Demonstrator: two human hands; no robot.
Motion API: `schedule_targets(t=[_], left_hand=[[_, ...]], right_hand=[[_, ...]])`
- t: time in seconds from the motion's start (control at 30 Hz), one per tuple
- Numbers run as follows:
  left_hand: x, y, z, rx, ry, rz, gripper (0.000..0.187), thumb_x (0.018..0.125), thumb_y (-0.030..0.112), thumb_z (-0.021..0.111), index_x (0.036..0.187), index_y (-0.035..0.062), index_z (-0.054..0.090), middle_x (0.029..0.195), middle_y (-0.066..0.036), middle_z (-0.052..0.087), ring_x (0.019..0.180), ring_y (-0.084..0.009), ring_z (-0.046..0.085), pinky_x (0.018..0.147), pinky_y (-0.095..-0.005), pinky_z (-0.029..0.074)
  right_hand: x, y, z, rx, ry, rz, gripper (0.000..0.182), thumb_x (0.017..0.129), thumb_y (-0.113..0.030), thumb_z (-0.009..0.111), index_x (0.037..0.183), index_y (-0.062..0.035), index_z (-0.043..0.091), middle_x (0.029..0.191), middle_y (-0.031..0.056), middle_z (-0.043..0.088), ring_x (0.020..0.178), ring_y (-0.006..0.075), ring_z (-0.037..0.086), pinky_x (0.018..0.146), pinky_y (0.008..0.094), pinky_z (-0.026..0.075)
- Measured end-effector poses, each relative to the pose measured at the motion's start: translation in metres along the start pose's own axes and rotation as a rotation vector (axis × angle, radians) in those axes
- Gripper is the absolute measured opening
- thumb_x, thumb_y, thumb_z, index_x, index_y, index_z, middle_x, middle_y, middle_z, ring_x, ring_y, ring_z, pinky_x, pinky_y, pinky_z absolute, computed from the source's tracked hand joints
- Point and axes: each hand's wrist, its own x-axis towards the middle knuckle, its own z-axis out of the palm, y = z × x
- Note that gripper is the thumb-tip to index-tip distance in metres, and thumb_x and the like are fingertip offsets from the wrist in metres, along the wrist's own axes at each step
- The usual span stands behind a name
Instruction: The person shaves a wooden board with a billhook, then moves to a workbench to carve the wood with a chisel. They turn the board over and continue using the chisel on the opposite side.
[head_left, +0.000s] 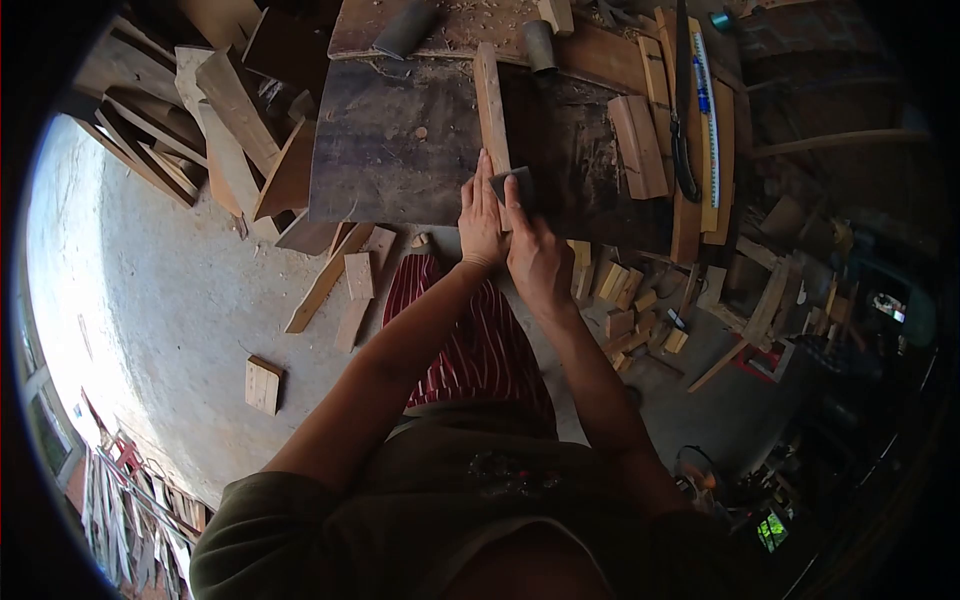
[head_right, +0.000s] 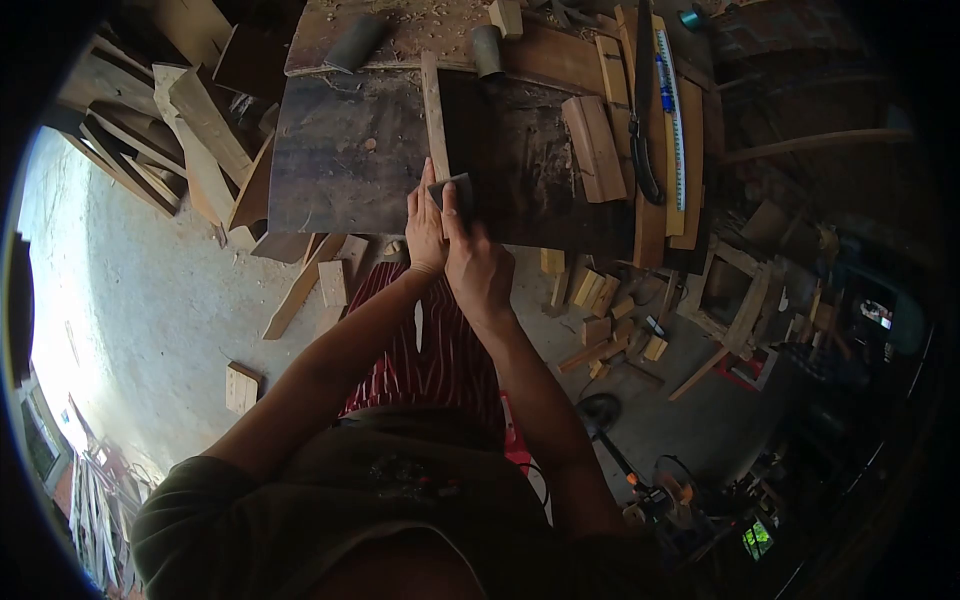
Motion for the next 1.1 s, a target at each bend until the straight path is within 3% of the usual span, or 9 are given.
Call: schedule_targets(t=[0.1, 0.3, 0.43, 0.53, 0.63, 0.77, 0.83, 0.9, 1.1], left_hand=[[-0.003, 0.001, 0.001, 0.024, -0.018, 0.009, 0.096, 0.083, 0.027, 0.064, 0.157, 0.0021, 0.008, 0.161, -0.018, 0.021, 0.131, -0.0432, 0.039, 0.108, -0.0427, 0.04], [0.0, 0.005, -0.003, -0.018, -0.034, -0.04, 0.095, 0.084, 0.029, 0.063, 0.157, 0.0009, 0.008, 0.161, -0.017, 0.02, 0.13, -0.0429, 0.039, 0.107, -0.0424, 0.041], [0.0, -0.002, 0.006, -0.02, -0.059, -0.101, 0.089, 0.087, 0.03, 0.059, 0.156, -0.0002, 0.011, 0.16, -0.018, 0.022, 0.128, -0.0434, 0.04, 0.107, -0.042, 0.04], [-0.001, 0.002, 0.001, 0.071, 0.007, 0.001, 0.087, 0.088, 0.027, 0.059, 0.156, -0.0001, 0.012, 0.16, -0.017, 0.023, 0.127, -0.0414, 0.041, 0.106, -0.0402, 0.043], [-0.001, -0.007, 0.01, 0.071, -0.037, -0.055, 0.086, 0.088, 0.026, 0.058, 0.156, -0.0008, 0.012, 0.16, -0.016, 0.024, 0.127, -0.0396, 0.041, 0.104, -0.039, 0.045], [0.002, 0.006, -0.001, 0.038, -0.078, -0.112, 0.086, 0.088, 0.027, 0.058, 0.155, -0.002, 0.013, 0.16, -0.016, 0.023, 0.128, -0.0387, 0.04, 0.103, -0.0389, 0.046], [0.0, -0.002, 0.005, -0.004, -0.107, -0.153, 0.092, 0.084, 0.031, 0.06, 0.155, -0.0026, 0.012, 0.161, -0.017, 0.022, 0.13, -0.0391, 0.039, 0.107, -0.0394, 0.042], [0.0, 0.006, -0.004, 0.038, -0.038, -0.031, 0.098, 0.08, 0.035, 0.064, 0.155, -0.0035, 0.012, 0.161, -0.019, 0.021, 0.131, -0.0402, 0.039, 0.11, -0.0407, 0.037], [0.001, 0.002, 0.0, -0.014, -0.016, -0.034, 0.102, 0.077, 0.031, 0.065, 0.155, -0.0031, 0.008, 0.161, -0.02, 0.02, 0.129, -0.0429, 0.04, 0.11, -0.0438, 0.036]], right_hand=[[0.053, -0.004, 0.004, 0.116, 0.109, 0.032, 0.073, 0.085, -0.002, 0.061, 0.153, -0.017, 0.036, 0.093, 0.0207, 0.068, 0.079, 0.0397, 0.07, 0.063, 0.0457, 0.056], [-0.015, -0.003, 0.011, 0.028, 0.057, 0.03, 0.073, 0.087, -0.002, 0.059, 0.154, -0.0187, 0.034, 0.09, 0.0207, 0.068, 0.079, 0.0371, 0.071, 0.063, 0.0464, 0.056], [0.016, -0.004, 0.01, 0.012, 0.082, 0.027, 0.072, 0.088, -0.004, 0.059, 0.154, -0.0194, 0.034, 0.091, 0.0199, 0.068, 0.08, 0.036, 0.071, 0.064, 0.0439, 0.057], [0.055, -0.005, 0.009, 0.002, 0.179, -0.003, 0.069, 0.09, -0.012, 0.06, 0.154, -0.0191, 0.034, 0.085, 0.0158, 0.065, 0.067, 0.0327, 0.071, 0.058, 0.0412, 0.059], [0.016, -0.001, 0.018, -0.018, 0.223, -0.059, 0.07, 0.089, -0.012, 0.06, 0.154, -0.0191, 0.034, 0.084, 0.0161, 0.065, 0.068, 0.0326, 0.071, 0.058, 0.0405, 0.059], [-0.007, -0.006, 0.012, 0.065, 0.053, 0.02, 0.064, 0.089, -0.005, 0.059, 0.15, -0.0148, 0.04, 0.092, 0.0245, 0.067, 0.083, 0.0394, 0.071, 0.068, 0.0462, 0.058], [0.035, -0.006, 0.013, 0.125, 0.112, 0.014, 0.066, 0.089, -0.004, 0.059, 0.151, -0.0143, 0.039, 0.092, 0.0253, 0.067, 0.082, 0.0406, 0.07, 0.069, 0.0463, 0.058], [0.067, -0.006, 0.007, -0.01, 0.169, -0.008, 0.065, 0.092, -0.016, 0.061, 0.152, -0.0171, 0.036, 0.082, 0.0159, 0.067, 0.068, 0.0329, 0.072, 0.058, 0.0424, 0.058], [-0.002, 0.001, 0.0, 0.069, 0.039, -0.004, 0.074, 0.083, 0.002, 0.061, 0.152, -0.0133, 0.037, 0.091, 0.0227, 0.067, 0.08, 0.0383, 0.07, 0.065, 0.0456, 0.056]])
